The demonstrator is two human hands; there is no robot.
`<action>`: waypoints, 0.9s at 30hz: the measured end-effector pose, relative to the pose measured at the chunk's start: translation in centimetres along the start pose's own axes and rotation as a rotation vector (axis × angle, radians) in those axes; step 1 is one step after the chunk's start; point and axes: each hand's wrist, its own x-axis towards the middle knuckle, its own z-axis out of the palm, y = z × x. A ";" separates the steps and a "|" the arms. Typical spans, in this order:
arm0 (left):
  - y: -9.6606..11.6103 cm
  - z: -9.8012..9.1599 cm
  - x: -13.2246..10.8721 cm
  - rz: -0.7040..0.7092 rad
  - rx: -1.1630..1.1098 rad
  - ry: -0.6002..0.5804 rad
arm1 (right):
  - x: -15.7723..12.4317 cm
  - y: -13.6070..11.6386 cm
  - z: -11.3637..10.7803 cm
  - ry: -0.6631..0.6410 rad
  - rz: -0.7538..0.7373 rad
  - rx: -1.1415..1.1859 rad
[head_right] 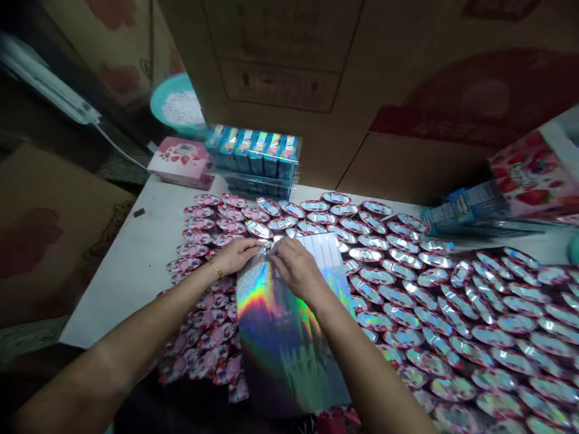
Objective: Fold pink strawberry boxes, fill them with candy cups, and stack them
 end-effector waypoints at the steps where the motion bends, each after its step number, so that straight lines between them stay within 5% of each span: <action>1: -0.4 0.2 -0.1 0.004 0.039 0.022 | -0.2 -0.2 -0.8 -0.011 0.034 0.002; 6: -1.8 1.0 -0.2 -0.036 0.005 0.064 | -0.4 0.5 -2.1 -0.012 0.091 -0.063; 14: -2.4 1.3 0.0 -0.069 -0.420 -0.002 | 0.2 3.9 4.3 0.011 -0.134 -0.430; 19: -2.7 1.8 -0.2 -0.103 -0.591 -0.005 | -0.6 4.4 5.0 0.102 -0.183 -0.380; 27: -2.2 2.0 -0.3 0.028 0.109 0.156 | -2.0 -2.1 -0.5 -0.143 0.043 -0.323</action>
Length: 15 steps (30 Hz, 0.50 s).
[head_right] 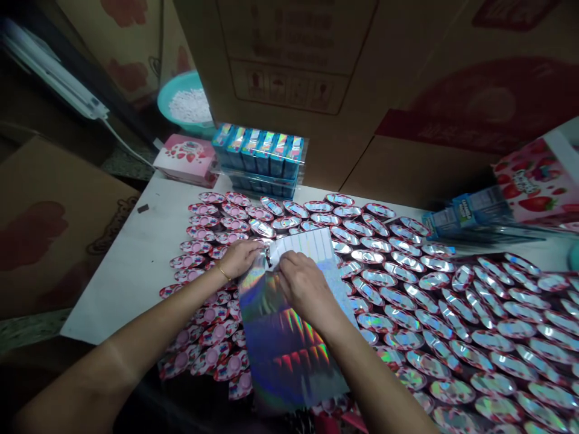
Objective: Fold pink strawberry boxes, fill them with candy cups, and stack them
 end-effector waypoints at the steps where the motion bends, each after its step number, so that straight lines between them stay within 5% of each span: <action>1: 0.1 0.1 0.0 0.023 0.053 0.009 | -0.5 -0.3 -1.0 -0.036 0.028 0.011; 5: 0.8 -0.1 -0.2 -0.008 0.095 0.027 | -1.1 0.1 -2.3 -0.070 0.074 0.038; 11: 3.8 -2.7 -1.5 0.027 0.080 0.230 | 0.4 1.3 0.2 0.054 0.036 0.052; 15: 4.8 -3.3 -1.5 0.032 -0.267 0.066 | 1.2 1.5 1.5 0.120 -0.047 -0.074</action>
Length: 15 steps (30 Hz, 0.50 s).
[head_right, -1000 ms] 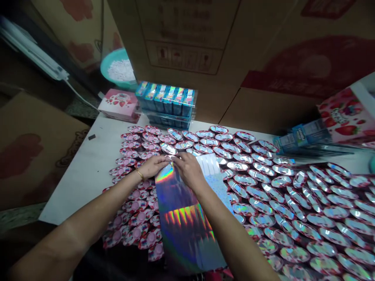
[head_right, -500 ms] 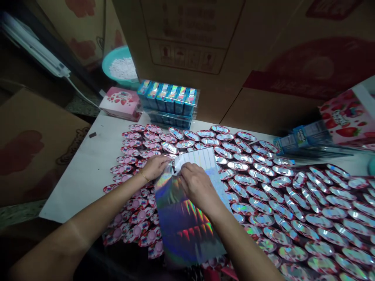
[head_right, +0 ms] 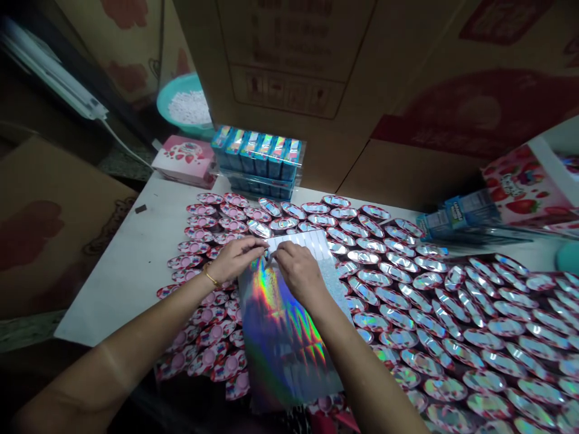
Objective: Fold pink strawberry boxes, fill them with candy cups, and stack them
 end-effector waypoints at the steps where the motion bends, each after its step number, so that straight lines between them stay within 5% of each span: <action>1: 0.0 0.1 0.1 -0.018 -0.097 -0.068 | 0.1 0.0 0.2 0.014 -0.021 -0.023; 3: -0.3 0.3 0.3 -0.058 -0.212 -0.137 | 0.3 0.1 0.7 0.047 -0.048 -0.048; 7: -0.8 0.6 0.7 -0.135 -0.170 -0.081 | 0.4 0.3 1.3 0.064 -0.067 -0.098; 15: -3.4 1.5 2.1 -0.058 0.332 0.079 | -2.3 -1.5 -0.9 -0.028 -0.069 -0.089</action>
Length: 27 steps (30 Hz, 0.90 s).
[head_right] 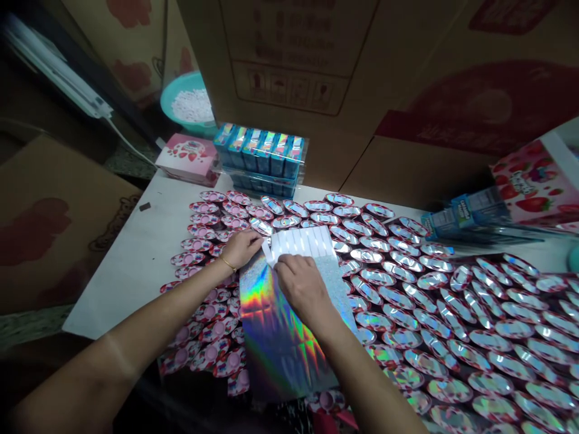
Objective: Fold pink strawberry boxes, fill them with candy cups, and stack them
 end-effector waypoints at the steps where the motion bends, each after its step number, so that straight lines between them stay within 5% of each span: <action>1: -0.3 0.3 0.1 0.022 0.019 0.005 | -0.6 -0.5 -0.9 0.011 0.022 0.048; 5: -1.1 1.0 0.4 0.029 -0.132 0.071 | -1.9 -2.1 -4.2 0.063 0.142 0.295; 9: -1.5 0.7 0.1 -0.111 -0.501 0.185 | -1.0 -1.8 -4.4 0.087 0.257 0.552; 11: -1.9 0.2 -0.7 -0.209 -0.686 0.189 | -0.1 -1.1 -3.4 0.106 0.335 0.668; 17: -2.0 -1.7 -3.6 -0.324 -1.156 -0.072 | 3.4 0.7 0.9 0.179 0.637 1.010; 21: -1.6 -2.6 -2.9 -0.403 -1.127 0.033 | 6.2 1.3 3.3 0.239 0.784 1.142; 27: -3.4 -2.7 1.3 -0.439 -0.950 0.143 | 9.4 2.2 7.1 0.368 0.874 1.150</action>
